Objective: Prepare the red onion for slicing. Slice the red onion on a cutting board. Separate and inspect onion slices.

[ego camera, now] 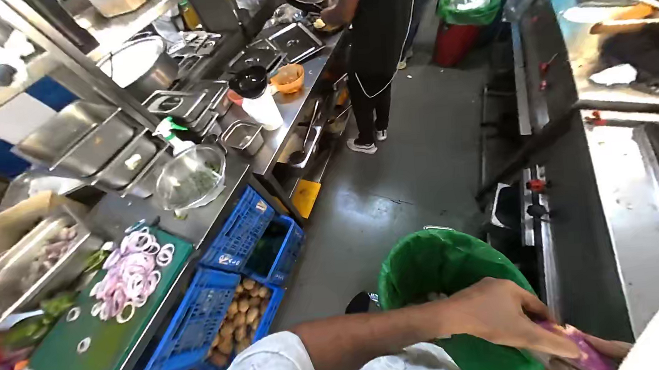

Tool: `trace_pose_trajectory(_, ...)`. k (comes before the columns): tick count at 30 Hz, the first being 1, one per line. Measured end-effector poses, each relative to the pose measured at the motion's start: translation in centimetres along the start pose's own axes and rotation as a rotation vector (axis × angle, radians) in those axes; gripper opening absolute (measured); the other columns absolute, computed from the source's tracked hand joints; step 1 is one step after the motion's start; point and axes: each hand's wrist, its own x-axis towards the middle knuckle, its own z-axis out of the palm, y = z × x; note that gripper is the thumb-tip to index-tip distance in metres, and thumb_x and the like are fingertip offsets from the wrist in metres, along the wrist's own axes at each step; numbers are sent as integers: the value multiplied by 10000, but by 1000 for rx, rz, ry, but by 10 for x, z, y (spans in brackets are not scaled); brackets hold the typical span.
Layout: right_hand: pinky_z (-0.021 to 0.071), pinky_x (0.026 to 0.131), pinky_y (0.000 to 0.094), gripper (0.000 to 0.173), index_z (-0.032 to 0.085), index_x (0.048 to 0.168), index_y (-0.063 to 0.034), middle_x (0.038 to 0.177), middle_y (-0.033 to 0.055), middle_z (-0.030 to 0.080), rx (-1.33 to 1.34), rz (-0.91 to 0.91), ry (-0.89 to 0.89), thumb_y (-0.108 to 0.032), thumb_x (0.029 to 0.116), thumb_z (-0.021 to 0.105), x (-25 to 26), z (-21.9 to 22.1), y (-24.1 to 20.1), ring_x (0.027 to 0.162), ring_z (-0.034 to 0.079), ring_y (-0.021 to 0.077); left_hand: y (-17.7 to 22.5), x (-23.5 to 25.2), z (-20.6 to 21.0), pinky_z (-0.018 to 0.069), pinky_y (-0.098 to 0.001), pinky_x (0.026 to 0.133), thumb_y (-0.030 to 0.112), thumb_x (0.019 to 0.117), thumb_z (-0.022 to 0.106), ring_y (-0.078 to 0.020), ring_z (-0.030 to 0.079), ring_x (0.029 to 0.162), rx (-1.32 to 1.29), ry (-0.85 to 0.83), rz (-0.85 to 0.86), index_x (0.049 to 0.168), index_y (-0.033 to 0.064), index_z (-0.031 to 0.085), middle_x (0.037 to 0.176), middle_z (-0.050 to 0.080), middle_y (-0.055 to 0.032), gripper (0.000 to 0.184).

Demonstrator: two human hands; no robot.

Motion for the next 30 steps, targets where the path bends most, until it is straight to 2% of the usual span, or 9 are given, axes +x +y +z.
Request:
trace_pose_trajectory(3,602,937,509,562,627,1160,116,1097,207,719,88,-32,-65,-64,721,928,3,6,12,1008,717,309,1,-2,-13,592,-391,725,236,986,694,-182,685,756,-47,-114,-162,1115,-5,738,916,725,-135,277)
trace_pose_trajectory(7,610,928,458,555,630,1156,98,1084,158,731,129,-29,-100,-42,707,924,5,4,13,989,724,246,-10,-8,-13,608,-381,757,137,1000,655,-193,705,808,-244,-121,-237,1193,-32,702,1006,725,-164,261)
trace_pose_trajectory(9,621,912,407,560,639,1134,75,1069,122,745,72,-2,-110,-63,680,938,7,4,7,979,732,201,-13,-10,-10,599,-376,742,160,993,668,-183,683,797,-313,-116,-255,1167,-47,695,979,711,-157,271)
trace_pose_trajectory(11,633,887,363,585,665,1121,46,1049,94,754,-17,34,-93,-129,649,964,7,9,2,967,738,164,-13,-11,-8,592,-359,704,194,972,702,-163,672,750,-279,-83,-284,1123,-35,710,929,711,-134,275)
trace_pose_trajectory(14,648,828,318,577,743,1055,-63,1005,29,768,-139,24,8,-352,611,973,5,17,6,923,742,123,-15,-9,-4,569,-308,658,234,946,723,-107,645,703,-207,-66,-314,1057,10,730,862,702,-71,250)
trace_pose_trajectory(17,655,772,319,497,774,1023,-136,971,-15,762,-111,65,50,-371,624,953,2,20,9,880,738,112,-19,-7,1,560,-291,669,193,945,702,-89,638,706,-148,-72,-303,1012,18,738,829,697,-52,191)
trace_pose_trajectory(23,657,695,345,477,772,1044,-100,958,69,767,192,134,148,-202,618,959,-5,10,14,820,746,195,-29,-10,-2,642,-382,787,-20,975,584,-216,737,829,-439,-45,-334,1155,-31,712,992,738,-153,222)
trace_pose_trajectory(27,646,711,358,470,762,1020,-64,997,95,742,342,94,319,-149,605,966,-11,16,26,834,723,210,-30,-4,2,646,-385,765,-30,965,617,-247,745,802,-543,-17,-391,1153,-48,673,973,737,-179,197)
trace_pose_trajectory(30,633,634,342,459,749,1020,-40,981,120,736,411,93,448,-114,618,956,-15,26,31,762,711,207,-31,1,7,641,-383,751,15,996,558,-251,741,783,-691,28,-485,1142,-47,656,941,733,-181,186)
